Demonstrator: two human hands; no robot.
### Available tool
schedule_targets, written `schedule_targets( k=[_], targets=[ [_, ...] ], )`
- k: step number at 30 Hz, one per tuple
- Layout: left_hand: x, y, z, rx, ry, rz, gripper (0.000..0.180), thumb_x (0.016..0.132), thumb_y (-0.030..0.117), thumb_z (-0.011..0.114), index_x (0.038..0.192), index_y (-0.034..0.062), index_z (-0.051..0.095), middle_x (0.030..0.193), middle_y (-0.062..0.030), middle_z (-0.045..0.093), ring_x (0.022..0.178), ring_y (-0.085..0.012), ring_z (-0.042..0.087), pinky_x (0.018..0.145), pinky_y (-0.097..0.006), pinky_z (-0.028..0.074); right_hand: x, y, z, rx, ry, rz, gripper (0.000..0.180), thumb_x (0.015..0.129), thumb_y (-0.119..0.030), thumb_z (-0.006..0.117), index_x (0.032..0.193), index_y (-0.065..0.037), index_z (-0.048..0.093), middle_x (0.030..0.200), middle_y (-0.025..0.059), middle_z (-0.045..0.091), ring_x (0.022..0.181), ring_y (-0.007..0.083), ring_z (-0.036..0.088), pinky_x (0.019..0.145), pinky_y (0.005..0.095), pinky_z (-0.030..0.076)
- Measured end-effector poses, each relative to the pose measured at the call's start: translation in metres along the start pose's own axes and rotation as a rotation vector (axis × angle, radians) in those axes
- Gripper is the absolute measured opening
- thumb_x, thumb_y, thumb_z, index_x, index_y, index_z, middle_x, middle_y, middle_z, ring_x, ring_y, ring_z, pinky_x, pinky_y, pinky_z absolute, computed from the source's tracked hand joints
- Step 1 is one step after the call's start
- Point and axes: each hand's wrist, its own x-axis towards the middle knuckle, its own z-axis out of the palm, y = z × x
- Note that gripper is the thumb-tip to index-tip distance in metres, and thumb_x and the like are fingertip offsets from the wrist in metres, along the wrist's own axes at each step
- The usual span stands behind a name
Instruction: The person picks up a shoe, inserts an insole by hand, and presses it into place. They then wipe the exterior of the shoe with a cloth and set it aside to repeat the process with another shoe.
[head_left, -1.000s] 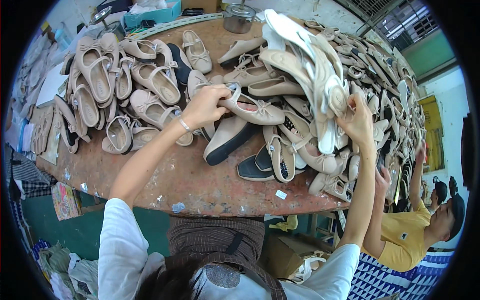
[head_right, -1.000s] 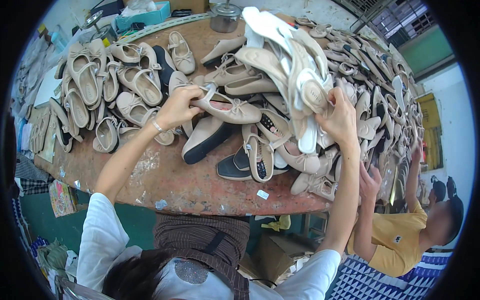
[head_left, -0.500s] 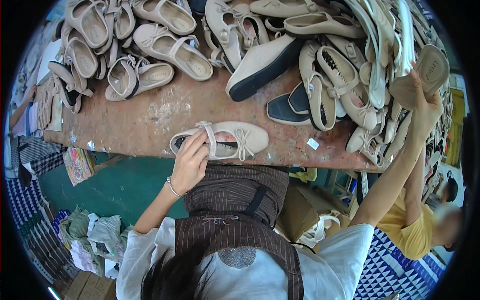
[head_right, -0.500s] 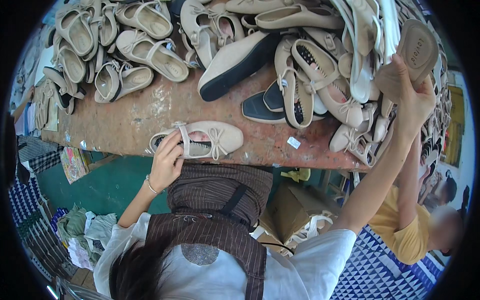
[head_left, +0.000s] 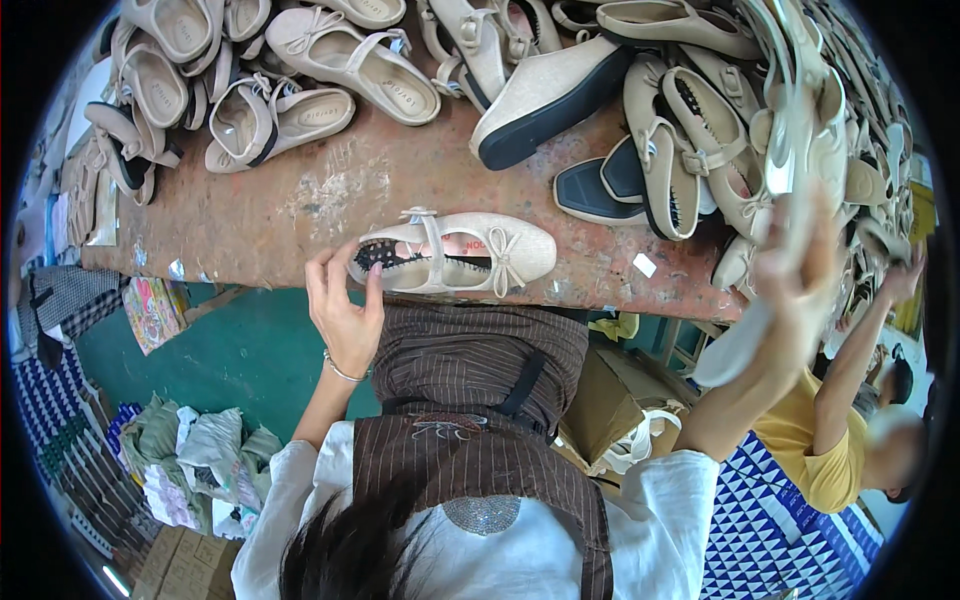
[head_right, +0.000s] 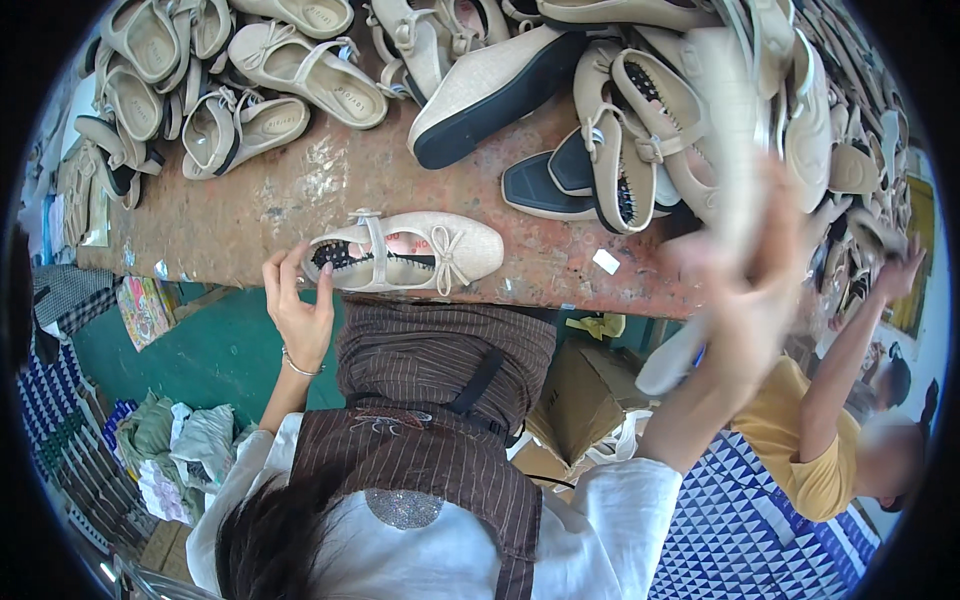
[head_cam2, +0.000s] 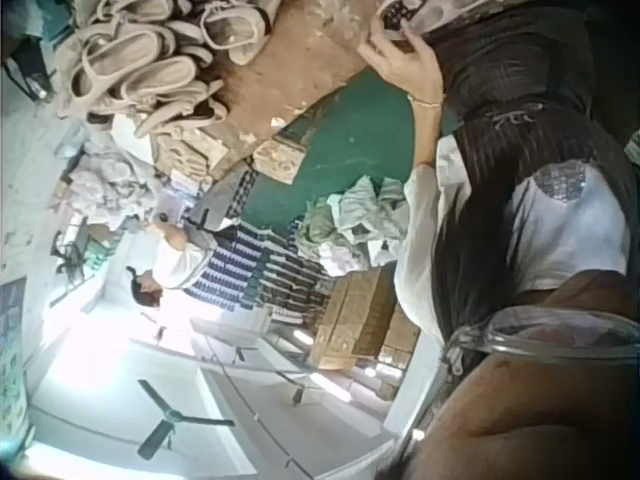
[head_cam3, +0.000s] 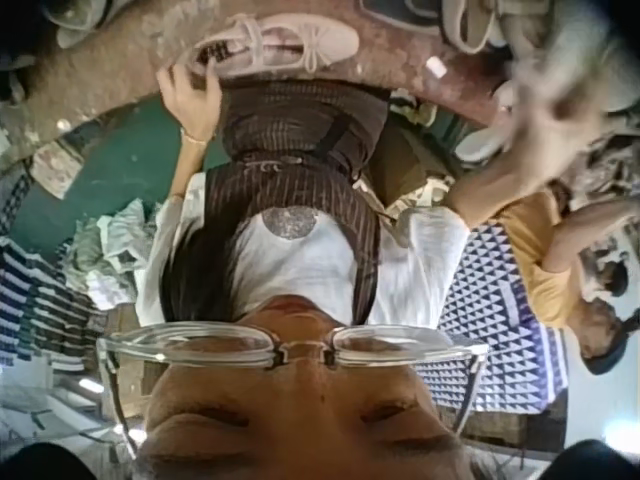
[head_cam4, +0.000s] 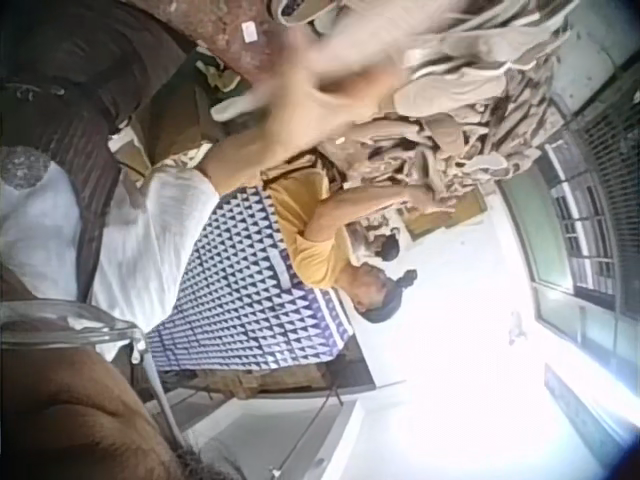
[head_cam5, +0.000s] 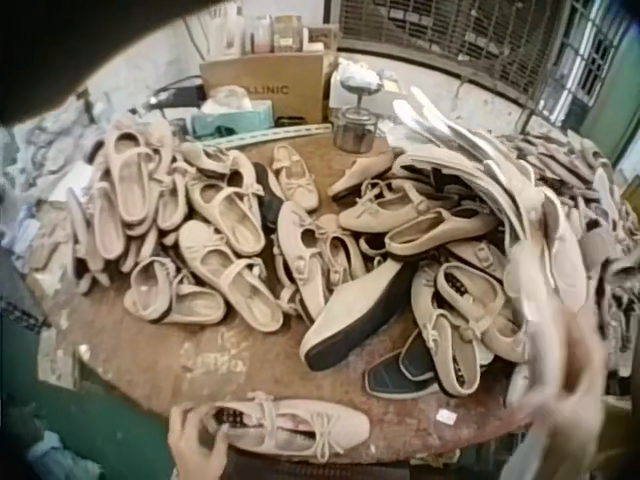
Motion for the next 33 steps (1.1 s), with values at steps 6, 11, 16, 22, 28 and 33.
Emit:
schedule_targets(
  k=[6,11,16,22,28,33],
  targets=[
    [0.000,-0.008,0.004,-0.130,-0.059,-0.226,0.045,0.082,0.006,0.077,0.125,0.0027,0.062,0.098,-0.0083,0.051,0.072,-0.0115,0.056,0.059,-0.024,0.050,-0.054,0.039,0.098,-0.455,-0.473,-0.188,0.068,0.074,-0.005,0.076,0.137,0.005,0.052,0.114,0.0200,0.058,0.099,0.0339,0.058,0.085,0.0411,0.050],
    [0.004,-0.019,0.010,-0.335,-0.047,-0.299,0.050,0.078,0.003,0.079,0.125,0.0010,0.063,0.102,-0.0078,0.050,0.071,-0.0103,0.056,0.059,-0.023,0.054,-0.091,0.052,0.130,-0.802,-0.564,-0.442,0.074,0.072,-0.016,0.077,0.137,0.005,0.051,0.122,0.0157,0.056,0.101,0.0300,0.053,0.090,0.0435,0.042],
    [-0.001,-0.029,0.016,-0.458,-0.043,-0.337,0.053,0.076,0.000,0.080,0.126,-0.0007,0.062,0.107,-0.0069,0.049,0.078,-0.0095,0.057,0.065,-0.023,0.058,-0.106,0.065,0.167,-0.624,-0.509,-0.467,0.043,0.076,-0.007,0.064,0.119,-0.003,0.066,0.121,0.0095,0.057,0.107,0.0270,0.053,0.095,0.0414,0.040],
    [-0.005,-0.037,0.021,-0.572,-0.028,-0.292,0.063,0.070,0.001,0.087,0.128,-0.0003,0.062,0.111,-0.0057,0.048,0.082,-0.0089,0.057,0.068,-0.022,0.058,-0.091,0.066,0.229,-0.267,-0.513,-0.435,0.019,0.068,-0.001,0.068,0.087,-0.001,0.071,0.105,0.0099,0.065,0.105,0.0271,0.061,0.090,0.0406,0.048],
    [-0.002,-0.042,0.022,-0.613,-0.034,-0.324,0.058,0.069,0.000,0.087,0.123,-0.0005,0.065,0.108,-0.0038,0.048,0.079,-0.0075,0.054,0.066,-0.020,0.056,-0.085,0.066,0.255,-0.199,-0.504,-0.447,0.018,0.068,0.000,0.068,0.086,0.000,0.071,0.098,0.0098,0.065,0.098,0.0275,0.062,0.088,0.0406,0.050],
    [0.003,-0.044,0.027,-0.623,-0.013,-0.358,0.048,0.071,0.001,0.086,0.116,-0.0013,0.069,0.103,-0.0028,0.051,0.072,-0.0057,0.052,0.061,-0.018,0.052,-0.088,0.070,0.264,-0.261,-0.516,-0.435,0.018,0.068,-0.001,0.069,0.085,0.000,0.071,0.097,0.0098,0.064,0.095,0.0274,0.062,0.086,0.0400,0.051]
  ],
)
